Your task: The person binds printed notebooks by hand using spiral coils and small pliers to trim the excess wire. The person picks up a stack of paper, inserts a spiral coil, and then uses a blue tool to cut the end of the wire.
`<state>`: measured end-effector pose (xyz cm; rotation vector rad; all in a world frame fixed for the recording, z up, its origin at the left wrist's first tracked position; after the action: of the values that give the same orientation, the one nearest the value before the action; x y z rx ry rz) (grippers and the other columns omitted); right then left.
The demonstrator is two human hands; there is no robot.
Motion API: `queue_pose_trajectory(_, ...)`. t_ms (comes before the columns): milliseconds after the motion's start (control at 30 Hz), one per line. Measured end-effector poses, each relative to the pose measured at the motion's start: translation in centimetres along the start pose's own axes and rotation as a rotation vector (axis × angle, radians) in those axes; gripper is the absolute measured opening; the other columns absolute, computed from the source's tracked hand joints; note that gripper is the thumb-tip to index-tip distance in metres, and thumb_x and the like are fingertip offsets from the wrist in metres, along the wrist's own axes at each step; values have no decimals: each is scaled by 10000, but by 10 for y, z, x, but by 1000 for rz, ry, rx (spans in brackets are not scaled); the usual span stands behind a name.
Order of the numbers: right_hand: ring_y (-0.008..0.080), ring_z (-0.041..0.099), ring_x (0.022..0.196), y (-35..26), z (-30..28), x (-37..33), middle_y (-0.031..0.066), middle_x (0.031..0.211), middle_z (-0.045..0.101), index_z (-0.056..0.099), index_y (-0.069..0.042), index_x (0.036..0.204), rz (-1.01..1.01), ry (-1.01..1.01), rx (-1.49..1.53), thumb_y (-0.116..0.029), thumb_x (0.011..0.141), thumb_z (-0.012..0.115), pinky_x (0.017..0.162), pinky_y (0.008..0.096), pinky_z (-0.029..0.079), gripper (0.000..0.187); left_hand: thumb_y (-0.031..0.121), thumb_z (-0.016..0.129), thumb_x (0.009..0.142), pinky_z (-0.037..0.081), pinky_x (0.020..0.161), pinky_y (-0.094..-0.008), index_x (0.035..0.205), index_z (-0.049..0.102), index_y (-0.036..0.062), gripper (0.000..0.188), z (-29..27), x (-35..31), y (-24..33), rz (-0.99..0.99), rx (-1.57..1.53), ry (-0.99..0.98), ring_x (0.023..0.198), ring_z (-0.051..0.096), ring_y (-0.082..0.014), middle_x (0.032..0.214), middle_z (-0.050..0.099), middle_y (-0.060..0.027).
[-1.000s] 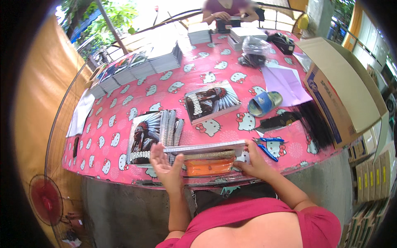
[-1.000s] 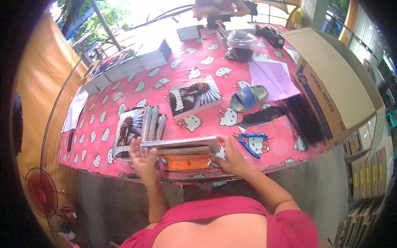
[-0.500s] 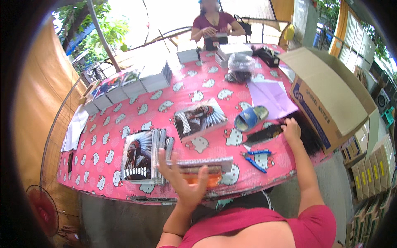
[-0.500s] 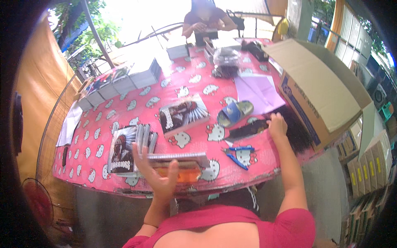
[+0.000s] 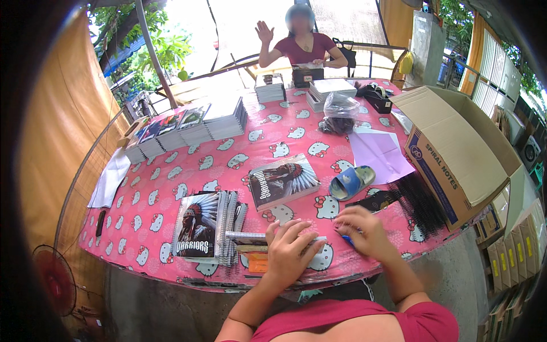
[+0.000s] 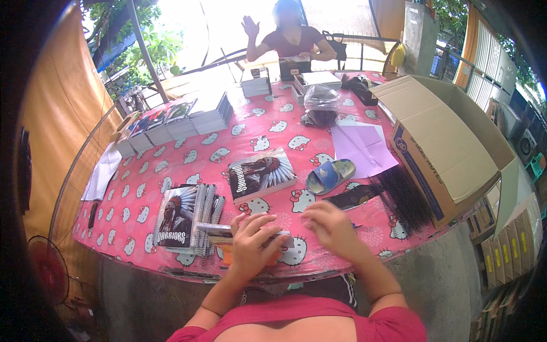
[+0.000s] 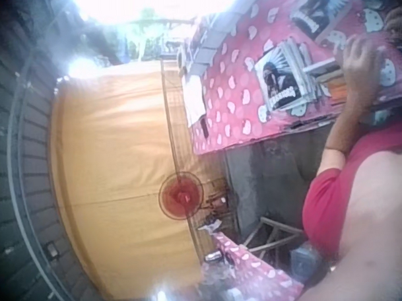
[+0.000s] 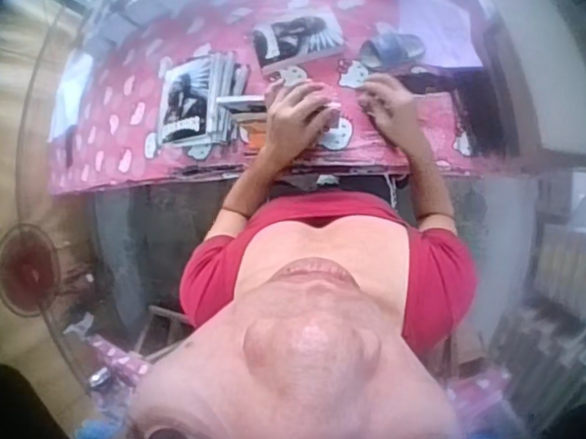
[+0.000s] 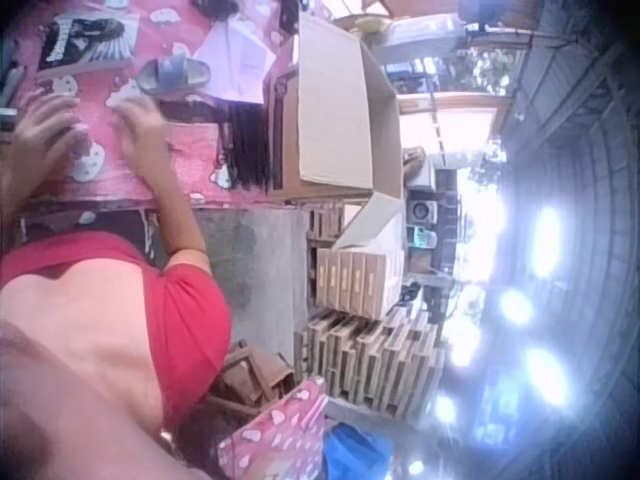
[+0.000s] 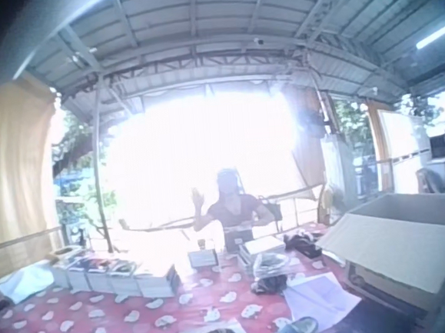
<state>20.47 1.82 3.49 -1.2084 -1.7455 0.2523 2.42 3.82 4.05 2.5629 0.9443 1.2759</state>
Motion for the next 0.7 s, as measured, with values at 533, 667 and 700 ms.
queue_pose_trajectory(533, 77, 622, 765, 22, 27, -4, 49, 825, 688, 698, 29, 911, 419, -111, 502, -24, 794, 731, 677, 211, 506, 132, 159, 774, 714, 393, 769, -350, 800, 715, 87, 127, -9, 3, -2, 14, -174, 104, 724, 602, -175, 773, 658, -19)
queue_pose_trajectory(667, 90, 624, 743, 16, 32, -4, 56, 809, 689, 703, 19, 900, 443, -205, 634, -43, 796, 730, 658, 231, 505, 124, 146, 777, 708, 395, 761, -344, 802, 715, 83, 129, -9, 2, -5, 21, -182, 107, 714, 601, -172, 773, 659, -22)
queue_pose_trajectory(700, 91, 618, 715, 18, 31, -4, 61, 785, 688, 709, 4, 899, 431, -237, 617, -85, 802, 735, 633, 240, 492, 135, 145, 776, 709, 396, 763, -345, 803, 716, 83, 127, -9, 2, -4, 16, -180, 102, 713, 600, -171, 773, 660, -23)
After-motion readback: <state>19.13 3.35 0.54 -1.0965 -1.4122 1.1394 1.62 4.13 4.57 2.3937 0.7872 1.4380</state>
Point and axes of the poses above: each hand's wrist, its own x-axis towards the middle knuckle, its own z-axis out of the palm, y = z × x, the point moved 6 cm from there along x, towards the middle knuckle
